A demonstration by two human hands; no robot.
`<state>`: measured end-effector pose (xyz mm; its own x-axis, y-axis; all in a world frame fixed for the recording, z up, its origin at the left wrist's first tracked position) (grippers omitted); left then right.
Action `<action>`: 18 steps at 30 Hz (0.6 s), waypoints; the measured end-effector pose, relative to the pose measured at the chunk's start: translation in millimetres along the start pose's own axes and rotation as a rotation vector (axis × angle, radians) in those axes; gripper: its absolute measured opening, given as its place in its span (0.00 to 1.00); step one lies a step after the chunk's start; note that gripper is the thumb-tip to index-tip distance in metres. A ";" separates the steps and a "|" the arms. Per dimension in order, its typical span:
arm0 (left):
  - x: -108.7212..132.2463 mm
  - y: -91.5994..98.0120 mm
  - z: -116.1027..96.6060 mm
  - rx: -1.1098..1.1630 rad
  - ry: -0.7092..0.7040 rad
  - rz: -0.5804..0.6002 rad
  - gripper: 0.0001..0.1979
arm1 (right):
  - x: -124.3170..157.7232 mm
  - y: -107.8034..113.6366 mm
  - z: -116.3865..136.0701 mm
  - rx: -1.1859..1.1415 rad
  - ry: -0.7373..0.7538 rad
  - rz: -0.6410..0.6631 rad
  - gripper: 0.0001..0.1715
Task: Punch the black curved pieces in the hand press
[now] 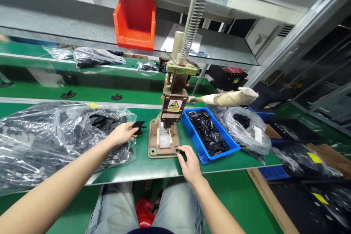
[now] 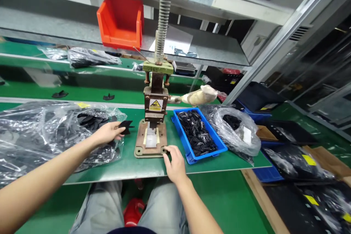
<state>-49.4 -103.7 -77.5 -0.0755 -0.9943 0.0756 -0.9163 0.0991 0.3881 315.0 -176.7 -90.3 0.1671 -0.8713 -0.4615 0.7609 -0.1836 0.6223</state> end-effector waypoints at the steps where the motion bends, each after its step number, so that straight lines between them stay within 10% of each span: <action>1: -21.3 8.4 -2.7 -0.137 -0.007 0.006 0.20 | 2.3 -1.5 -5.0 0.004 0.000 -0.016 0.12; 5: -105.5 30.3 -46.2 -0.746 -0.109 -0.069 0.16 | 7.2 -6.2 -11.3 0.019 0.007 -0.055 0.12; 10: -167.3 28.9 -93.5 -0.852 -0.152 -0.167 0.24 | 6.3 -2.4 -10.5 0.030 0.003 -0.086 0.10; 18: -103.4 -12.0 -54.6 -0.815 -0.223 -0.013 0.18 | 8.5 -1.5 -10.2 -0.003 -0.001 -0.084 0.10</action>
Point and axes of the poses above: each hand's wrist, its own x-axis away from the middle knuckle, its own y-axis out of the back of the hand, z = x × y, the point moved 4 cm from there along -x, towards the middle knuckle, and after that the axes turned 8 degrees about -y, right-handed, at the moved point
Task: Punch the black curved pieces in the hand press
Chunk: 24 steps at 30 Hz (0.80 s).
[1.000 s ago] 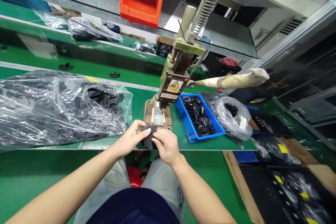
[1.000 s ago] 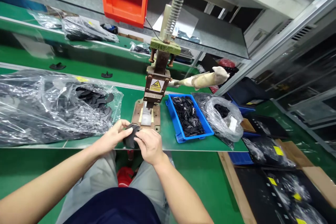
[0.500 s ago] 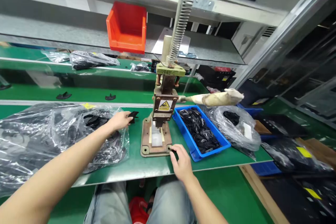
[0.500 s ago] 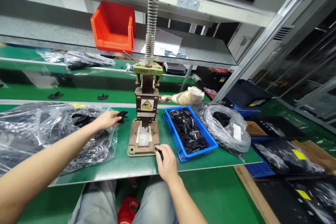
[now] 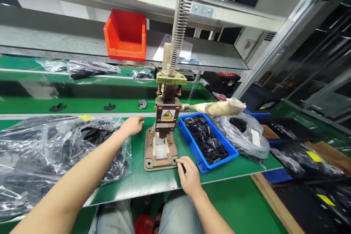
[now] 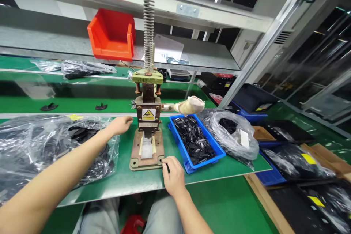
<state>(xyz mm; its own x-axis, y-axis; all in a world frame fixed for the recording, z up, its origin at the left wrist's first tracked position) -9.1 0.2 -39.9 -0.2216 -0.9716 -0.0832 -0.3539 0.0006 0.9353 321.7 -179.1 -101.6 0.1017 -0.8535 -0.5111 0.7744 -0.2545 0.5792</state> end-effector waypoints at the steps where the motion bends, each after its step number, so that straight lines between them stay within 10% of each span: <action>1: 17.6 -6.9 -3.4 0.016 -0.024 0.005 0.18 | -0.4 0.3 0.5 -0.009 0.004 0.002 0.10; 11: 178.1 -89.1 -40.8 0.120 -0.273 -0.262 0.19 | -10.4 25.2 30.9 -0.066 0.058 0.056 0.11; 20: 192.6 -107.5 -35.6 0.112 -0.325 -0.313 0.16 | -83.9 114.6 -43.7 0.297 -0.248 0.037 0.13; 24: 192.2 -105.9 -35.8 0.096 -0.319 -0.313 0.17 | -107.1 120.8 -84.4 0.444 -0.385 0.180 0.21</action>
Point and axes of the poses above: each hand's wrist, its own x-axis away from the middle knuckle, its own y-axis out of the back of the hand, z = x × y, the point moved 4 cm from there along -x, towards the middle knuckle, and after that the axes turned 8 degrees about -y, right-handed, at the moved point
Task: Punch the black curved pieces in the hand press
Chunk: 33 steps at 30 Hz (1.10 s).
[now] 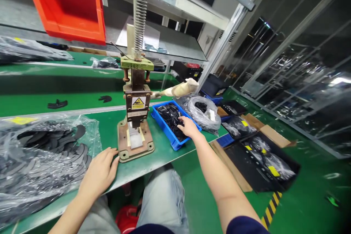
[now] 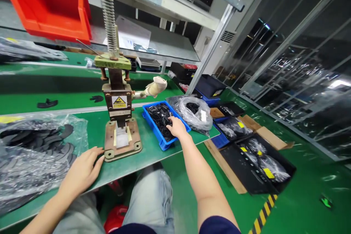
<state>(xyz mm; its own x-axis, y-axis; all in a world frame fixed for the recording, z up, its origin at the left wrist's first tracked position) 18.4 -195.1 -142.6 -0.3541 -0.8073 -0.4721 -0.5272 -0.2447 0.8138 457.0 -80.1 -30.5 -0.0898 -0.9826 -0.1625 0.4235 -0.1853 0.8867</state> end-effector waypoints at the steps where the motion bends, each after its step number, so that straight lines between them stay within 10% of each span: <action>1: -0.1 0.2 0.1 -0.003 0.002 0.003 0.17 | -5.6 -4.0 -2.1 0.028 -0.010 0.035 0.22; 10: -3.5 1.6 0.5 0.011 0.024 0.013 0.17 | -22.7 -27.1 12.1 0.127 -0.020 0.225 0.19; 24: -3.6 8.5 0.5 0.063 0.056 -0.054 0.15 | 15.1 17.9 9.5 -0.319 -0.146 -0.049 0.17; 33: -24.7 52.4 -100.9 0.428 -0.128 -0.160 0.17 | 138.8 -43.8 132.2 -0.604 0.021 0.289 0.16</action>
Point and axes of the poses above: each hand's wrist, its own x-axis away from the middle knuckle, its own y-axis out of the back of the hand, z = x × y, the point moved 4 cm from there along -x, towards the middle knuckle, and after that the axes turned 8 degrees about -y, right-handed, at the moved point
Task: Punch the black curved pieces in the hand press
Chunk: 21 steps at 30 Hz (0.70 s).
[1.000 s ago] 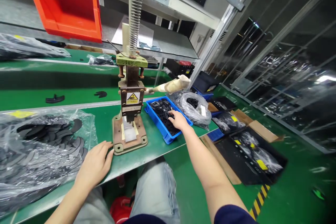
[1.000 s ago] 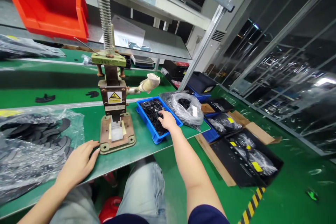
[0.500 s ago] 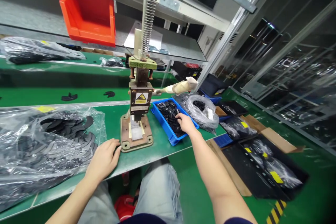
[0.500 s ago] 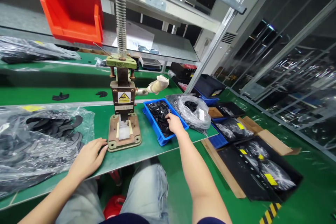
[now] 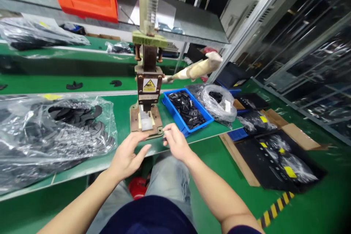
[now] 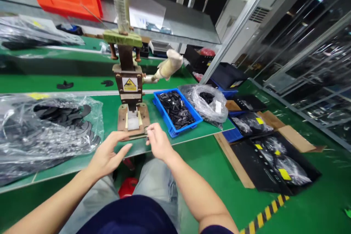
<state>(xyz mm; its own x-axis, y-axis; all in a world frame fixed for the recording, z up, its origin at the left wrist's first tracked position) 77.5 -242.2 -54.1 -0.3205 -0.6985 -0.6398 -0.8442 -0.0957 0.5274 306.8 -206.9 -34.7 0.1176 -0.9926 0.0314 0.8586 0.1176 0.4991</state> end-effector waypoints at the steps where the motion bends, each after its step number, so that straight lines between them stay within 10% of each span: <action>1: -2.7 -4.6 -10.0 0.064 -0.021 0.019 0.18 | 6.5 -16.3 5.7 -0.023 0.011 0.052 0.14; 10: 20.1 -6.2 -6.8 0.238 0.195 -0.084 0.04 | 21.4 -53.3 18.5 -0.188 0.063 0.252 0.10; 21: 43.7 -1.6 -9.7 0.438 0.496 -0.105 0.09 | 37.5 -49.3 5.7 -0.200 0.245 0.139 0.08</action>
<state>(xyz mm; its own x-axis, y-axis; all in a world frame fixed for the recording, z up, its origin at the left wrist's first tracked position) 69.0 -279.4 -77.5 -0.0797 -0.9545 -0.2874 -0.9902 0.0425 0.1332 266.0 -250.1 -53.2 0.3360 -0.9323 -0.1338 0.9038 0.2792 0.3243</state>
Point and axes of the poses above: each hand's wrist, its own x-axis away from the middle knuckle, its own y-axis out of the back of the hand, z = x × y, the point moved 4 cm from there along -x, towards the middle knuckle, and after that the axes turned 8 degrees about -y, right-handed, at the moved point
